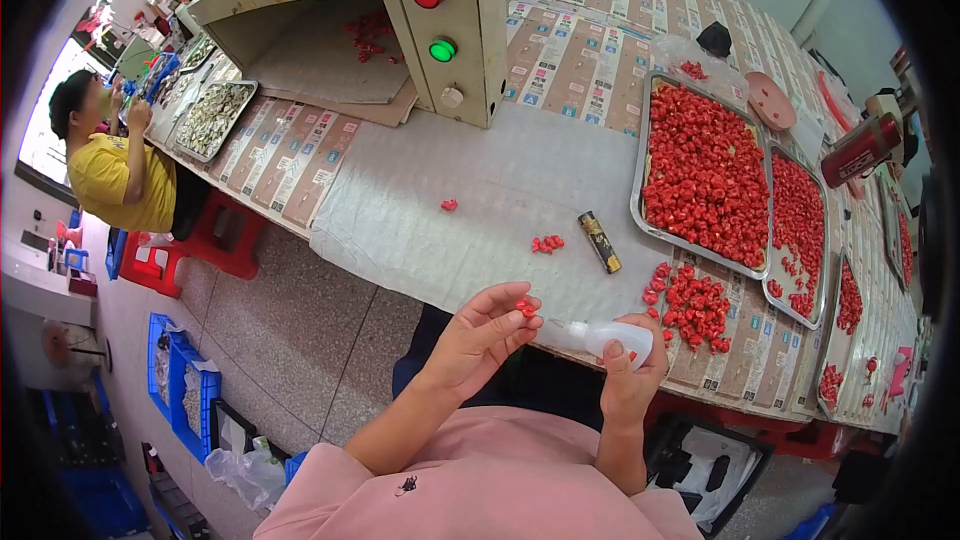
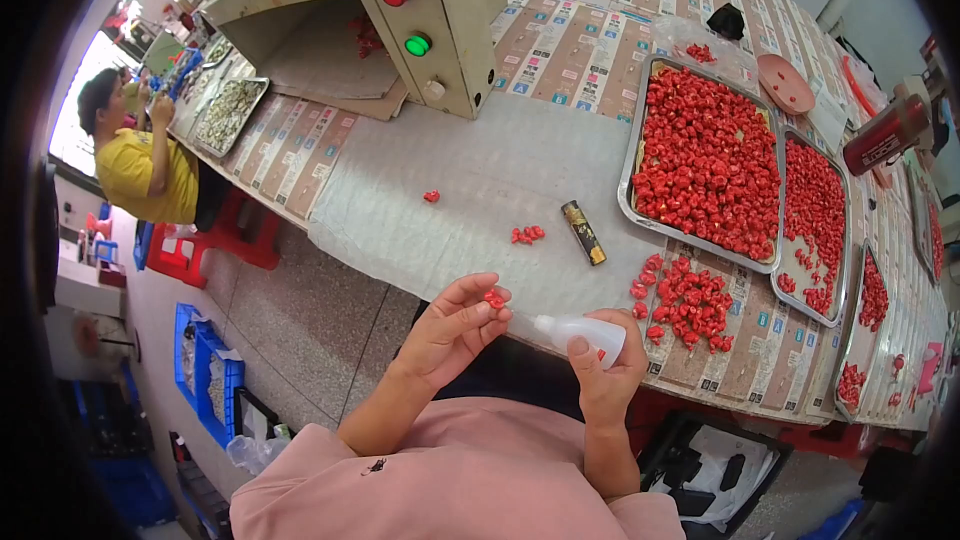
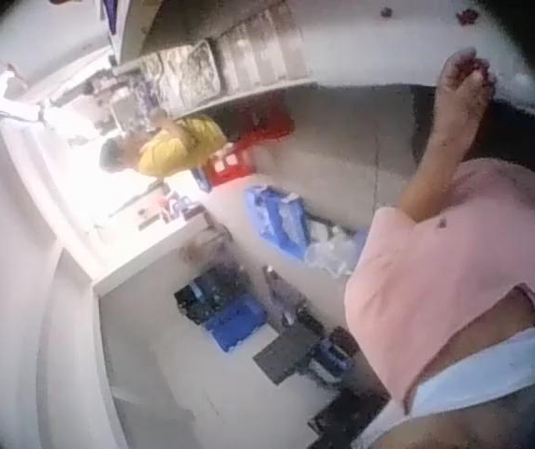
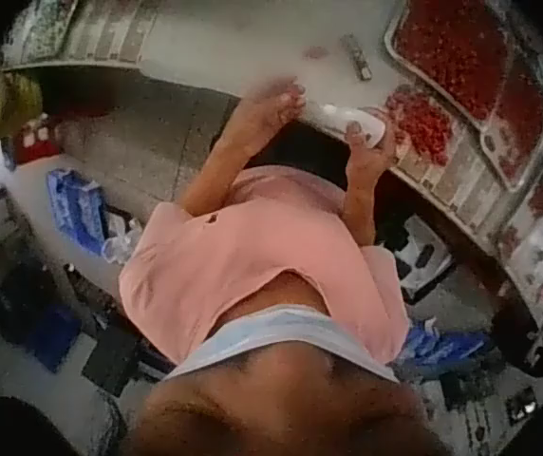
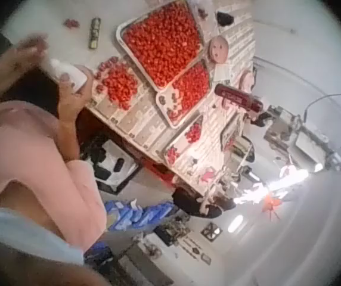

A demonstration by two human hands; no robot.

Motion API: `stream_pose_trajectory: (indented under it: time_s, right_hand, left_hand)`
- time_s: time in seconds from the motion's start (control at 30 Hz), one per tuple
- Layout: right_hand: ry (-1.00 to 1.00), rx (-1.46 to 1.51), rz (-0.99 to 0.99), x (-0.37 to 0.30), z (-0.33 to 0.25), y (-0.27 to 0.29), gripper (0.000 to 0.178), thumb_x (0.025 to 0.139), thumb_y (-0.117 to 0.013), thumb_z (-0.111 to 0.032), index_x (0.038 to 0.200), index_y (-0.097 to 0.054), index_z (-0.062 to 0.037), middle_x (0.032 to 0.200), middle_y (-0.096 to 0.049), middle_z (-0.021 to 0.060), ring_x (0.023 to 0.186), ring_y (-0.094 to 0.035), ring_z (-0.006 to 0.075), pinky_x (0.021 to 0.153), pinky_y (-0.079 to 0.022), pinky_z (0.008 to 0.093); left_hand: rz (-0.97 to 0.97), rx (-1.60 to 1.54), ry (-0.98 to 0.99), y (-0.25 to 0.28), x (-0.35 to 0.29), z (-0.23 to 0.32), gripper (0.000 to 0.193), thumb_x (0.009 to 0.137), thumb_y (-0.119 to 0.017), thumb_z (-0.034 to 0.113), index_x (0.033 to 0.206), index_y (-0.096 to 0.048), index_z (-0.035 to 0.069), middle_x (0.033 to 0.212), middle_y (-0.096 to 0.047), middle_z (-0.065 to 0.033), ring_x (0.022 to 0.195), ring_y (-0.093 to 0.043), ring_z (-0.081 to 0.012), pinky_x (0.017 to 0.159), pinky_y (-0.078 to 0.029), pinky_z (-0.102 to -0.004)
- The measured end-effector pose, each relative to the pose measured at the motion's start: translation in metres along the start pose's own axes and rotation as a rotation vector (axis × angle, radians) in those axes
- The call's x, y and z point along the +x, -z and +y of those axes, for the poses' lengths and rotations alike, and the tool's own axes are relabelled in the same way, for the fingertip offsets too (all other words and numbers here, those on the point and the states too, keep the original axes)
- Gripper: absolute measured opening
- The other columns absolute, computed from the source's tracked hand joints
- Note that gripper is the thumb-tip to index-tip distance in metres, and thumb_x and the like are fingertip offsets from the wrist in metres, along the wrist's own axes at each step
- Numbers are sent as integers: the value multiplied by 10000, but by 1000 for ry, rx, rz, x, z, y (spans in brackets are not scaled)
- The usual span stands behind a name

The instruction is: The person assembles small red decorative pieces by applying glue from a bottle and pressing components together by hand on the work table.

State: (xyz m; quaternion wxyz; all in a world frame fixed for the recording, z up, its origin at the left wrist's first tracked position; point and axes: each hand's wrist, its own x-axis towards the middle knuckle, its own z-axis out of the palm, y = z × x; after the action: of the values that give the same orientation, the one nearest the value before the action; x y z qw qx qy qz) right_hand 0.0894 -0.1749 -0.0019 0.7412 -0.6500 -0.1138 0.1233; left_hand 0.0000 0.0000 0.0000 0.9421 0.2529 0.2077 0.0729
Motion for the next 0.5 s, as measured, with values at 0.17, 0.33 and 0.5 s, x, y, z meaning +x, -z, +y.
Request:
stream_pose_trajectory:
  time_s: [0.17, 0.33, 0.5]
  right_hand:
    - [-3, -10, 12, -1, -1, -2, 332, 776, -723, -236, 948, -550, -11, 860, -517, 12, 760, -485, 83, 675, -388, 218]
    - [-23, 8, 13, -2, -2, -2, 319, 774, -719, -222, 945, -549, -13, 856, -517, 11, 752, -483, 82, 668, -389, 219]
    - [-24, 2, 19, -1, -2, -2, 315, 772, -715, -217, 945, -549, -13, 850, -516, 11, 749, -484, 82, 669, -390, 219]
  left_hand:
    - [-9, -12, 4, 0, -1, 0, 262, 888, -564, 33, 1150, -551, 26, 1105, -593, -101, 979, -603, -172, 869, -493, -280]
    - [-2, -21, -6, -1, 0, -1, 260, 889, -565, 37, 1148, -549, 22, 1103, -594, -104, 985, -602, -176, 870, -495, -276]
    - [11, -12, -13, -1, 1, -2, 261, 892, -564, 45, 1152, -546, 22, 1092, -599, -106, 982, -605, -178, 861, -501, -273]
